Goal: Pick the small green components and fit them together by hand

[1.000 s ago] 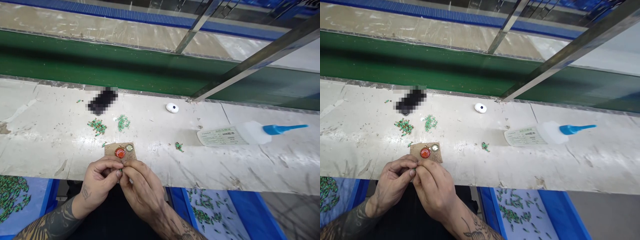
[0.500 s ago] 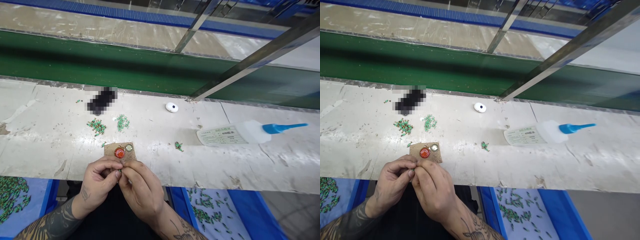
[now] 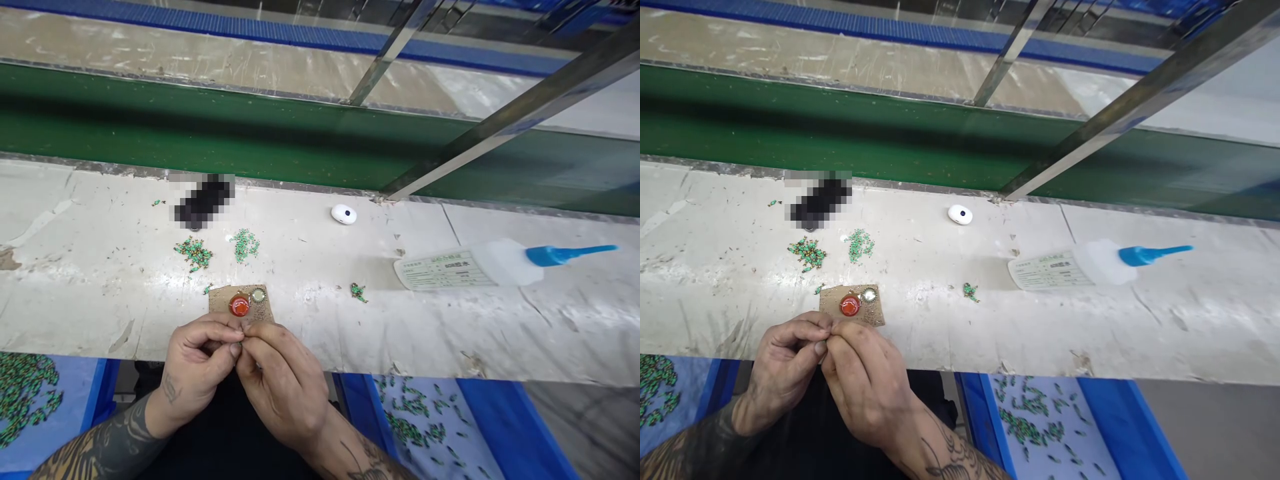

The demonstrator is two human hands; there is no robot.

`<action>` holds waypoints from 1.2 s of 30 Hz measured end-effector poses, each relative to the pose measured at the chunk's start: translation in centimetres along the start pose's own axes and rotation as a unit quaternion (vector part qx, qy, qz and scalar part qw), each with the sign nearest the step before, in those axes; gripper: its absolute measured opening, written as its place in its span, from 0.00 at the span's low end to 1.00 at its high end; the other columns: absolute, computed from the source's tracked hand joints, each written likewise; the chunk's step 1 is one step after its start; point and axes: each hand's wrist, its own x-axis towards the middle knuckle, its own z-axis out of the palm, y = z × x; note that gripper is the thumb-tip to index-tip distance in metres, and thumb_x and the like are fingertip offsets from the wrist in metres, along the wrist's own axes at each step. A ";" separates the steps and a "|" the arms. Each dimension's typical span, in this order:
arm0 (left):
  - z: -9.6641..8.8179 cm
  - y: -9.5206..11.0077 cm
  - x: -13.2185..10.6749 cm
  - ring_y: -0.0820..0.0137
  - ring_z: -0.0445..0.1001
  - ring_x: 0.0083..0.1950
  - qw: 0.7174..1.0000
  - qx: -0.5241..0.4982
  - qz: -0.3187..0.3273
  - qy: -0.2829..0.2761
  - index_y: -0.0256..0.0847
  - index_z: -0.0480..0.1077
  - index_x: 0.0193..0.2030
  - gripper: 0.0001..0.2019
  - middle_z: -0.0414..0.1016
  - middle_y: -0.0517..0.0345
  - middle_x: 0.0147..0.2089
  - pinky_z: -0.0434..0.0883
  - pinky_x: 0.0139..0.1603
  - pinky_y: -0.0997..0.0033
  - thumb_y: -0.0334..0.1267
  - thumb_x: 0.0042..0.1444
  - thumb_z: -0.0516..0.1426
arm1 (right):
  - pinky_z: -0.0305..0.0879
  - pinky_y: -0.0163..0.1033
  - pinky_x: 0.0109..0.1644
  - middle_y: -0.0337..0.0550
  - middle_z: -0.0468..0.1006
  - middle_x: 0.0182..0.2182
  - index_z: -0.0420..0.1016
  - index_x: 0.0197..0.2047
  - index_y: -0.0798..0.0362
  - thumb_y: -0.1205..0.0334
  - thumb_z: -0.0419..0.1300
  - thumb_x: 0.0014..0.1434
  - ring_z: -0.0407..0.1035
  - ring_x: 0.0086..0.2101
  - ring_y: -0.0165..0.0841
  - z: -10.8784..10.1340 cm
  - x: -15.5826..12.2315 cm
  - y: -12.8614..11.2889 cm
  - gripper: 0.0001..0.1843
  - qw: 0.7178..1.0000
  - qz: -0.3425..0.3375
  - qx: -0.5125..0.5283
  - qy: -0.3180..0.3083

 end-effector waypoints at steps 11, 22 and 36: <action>0.1 -0.2 -0.5 0.71 0.80 0.46 0.990 -0.126 -0.066 0.014 0.46 0.83 0.36 0.06 0.82 0.57 0.42 0.77 0.53 0.72 0.29 0.55 0.67 | 0.78 0.40 0.52 0.52 0.79 0.41 0.74 0.46 0.60 0.75 0.59 0.63 0.76 0.45 0.37 -0.3 0.9 -0.6 0.09 1.000 -0.018 0.009 0.009; 0.7 1.2 0.0 0.74 0.80 0.42 0.967 -0.227 -0.116 -0.023 0.45 0.82 0.36 0.06 0.83 0.58 0.39 0.77 0.48 0.77 0.30 0.54 0.68 | 0.82 0.41 0.45 0.49 0.80 0.41 0.74 0.48 0.56 0.77 0.61 0.61 0.78 0.43 0.36 0.0 0.3 -0.5 0.13 0.996 0.006 0.046 0.070; 2.2 1.8 -1.0 0.73 0.77 0.36 0.958 -0.251 -0.136 -0.002 0.43 0.80 0.31 0.05 0.79 0.59 0.32 0.76 0.45 0.72 0.34 0.48 0.71 | 0.83 0.42 0.48 0.49 0.80 0.41 0.73 0.52 0.56 0.78 0.59 0.61 0.78 0.44 0.37 -1.0 -1.0 -1.1 0.17 0.993 -0.011 0.075 0.088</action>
